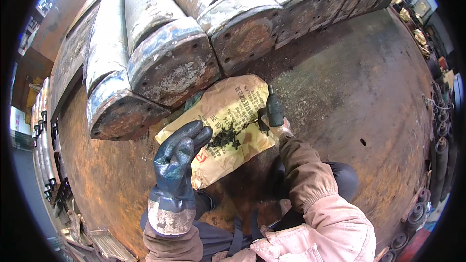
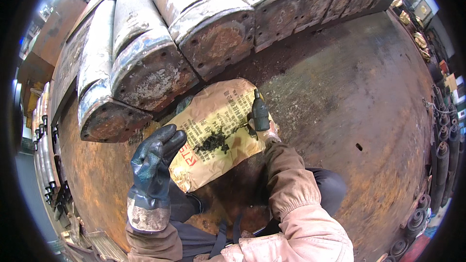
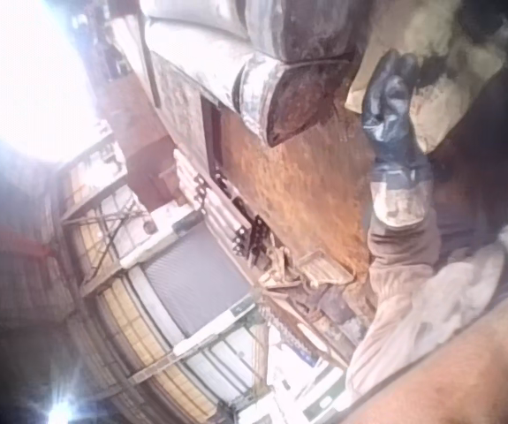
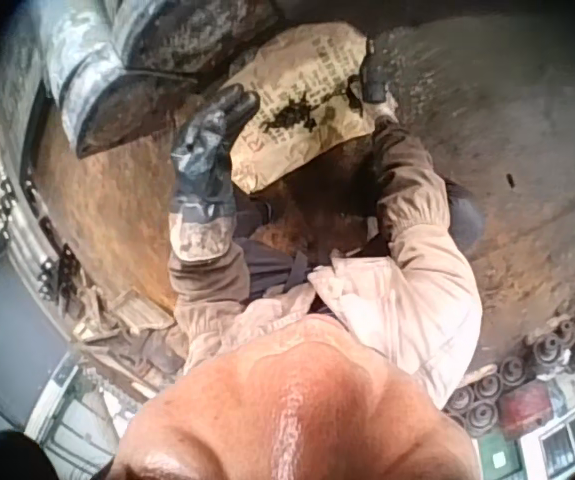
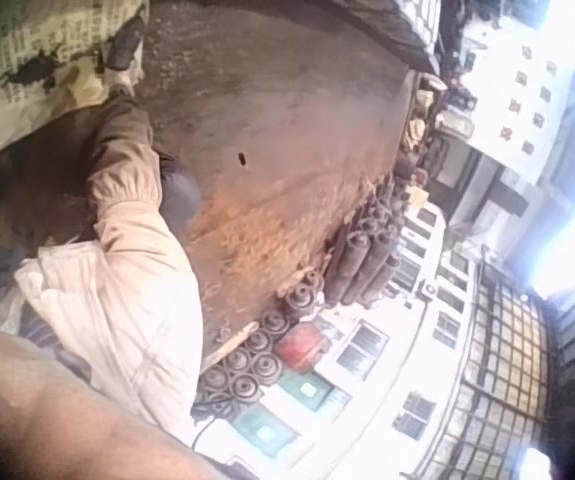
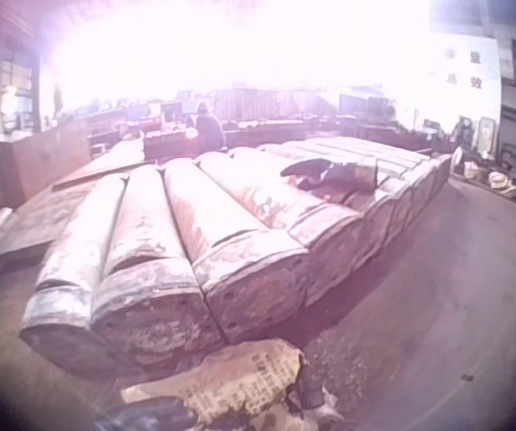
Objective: The person uses a cordless drill to create holes in a row of large, cylindrical metal objects. They repeatedly pick up drill bits from a paper bag, insert them into the drill, and drill into the metal pieces one by one.
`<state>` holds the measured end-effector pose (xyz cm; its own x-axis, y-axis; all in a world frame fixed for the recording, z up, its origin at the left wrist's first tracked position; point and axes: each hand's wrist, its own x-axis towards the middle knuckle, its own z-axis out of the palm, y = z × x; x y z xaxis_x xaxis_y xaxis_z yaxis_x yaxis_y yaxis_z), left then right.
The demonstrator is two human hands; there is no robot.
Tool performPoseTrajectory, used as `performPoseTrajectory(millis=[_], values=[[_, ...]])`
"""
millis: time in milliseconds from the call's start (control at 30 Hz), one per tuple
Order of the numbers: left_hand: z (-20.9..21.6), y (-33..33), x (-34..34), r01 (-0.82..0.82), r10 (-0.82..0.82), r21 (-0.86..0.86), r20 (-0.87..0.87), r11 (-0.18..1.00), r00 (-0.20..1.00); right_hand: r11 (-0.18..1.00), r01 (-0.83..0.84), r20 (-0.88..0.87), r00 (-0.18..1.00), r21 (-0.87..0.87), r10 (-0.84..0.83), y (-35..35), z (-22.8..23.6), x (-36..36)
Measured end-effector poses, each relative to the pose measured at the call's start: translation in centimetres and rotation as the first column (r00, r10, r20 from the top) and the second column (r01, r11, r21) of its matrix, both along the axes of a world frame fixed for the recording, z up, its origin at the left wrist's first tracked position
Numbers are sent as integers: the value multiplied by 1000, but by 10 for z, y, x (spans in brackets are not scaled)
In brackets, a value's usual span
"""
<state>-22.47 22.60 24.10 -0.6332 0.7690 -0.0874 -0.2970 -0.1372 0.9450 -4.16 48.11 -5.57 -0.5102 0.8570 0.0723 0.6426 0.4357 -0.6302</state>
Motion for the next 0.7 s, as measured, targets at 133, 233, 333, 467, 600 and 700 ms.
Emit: performPoseTrajectory(millis=[133, 233, 333, 467, 600, 700], values=[[-1, 12, 9, 12, -13, 38, 10, 999, 1000, 868, 230, 365, 929, -440, -61, 10, 10, 37], [10, 6, 7, 13, -15, 87, 28, 996, 1000, 960, 106, 450, 893, -259, 23, 21, 28, 53], [15, 18, 15, 19, -22, 118, 24, 993, 999, 983, 135, 541, 840, -128, -44, 49, 47, 70], [20, 27, 18, 40, -51, 173, 57, 984, 997, 987, 159, 431, 893, -36, -128, 113, 120, 82], [7, 27, 13, 30, -47, 201, 83, 979, 995, 931, 332, -242, 926, 152, -291, 158, 260, 63], [0, 22, 9, 32, -43, 141, 76, 989, 996, 889, 324, -490, 861, 323, -135, 213, 351, 49]])
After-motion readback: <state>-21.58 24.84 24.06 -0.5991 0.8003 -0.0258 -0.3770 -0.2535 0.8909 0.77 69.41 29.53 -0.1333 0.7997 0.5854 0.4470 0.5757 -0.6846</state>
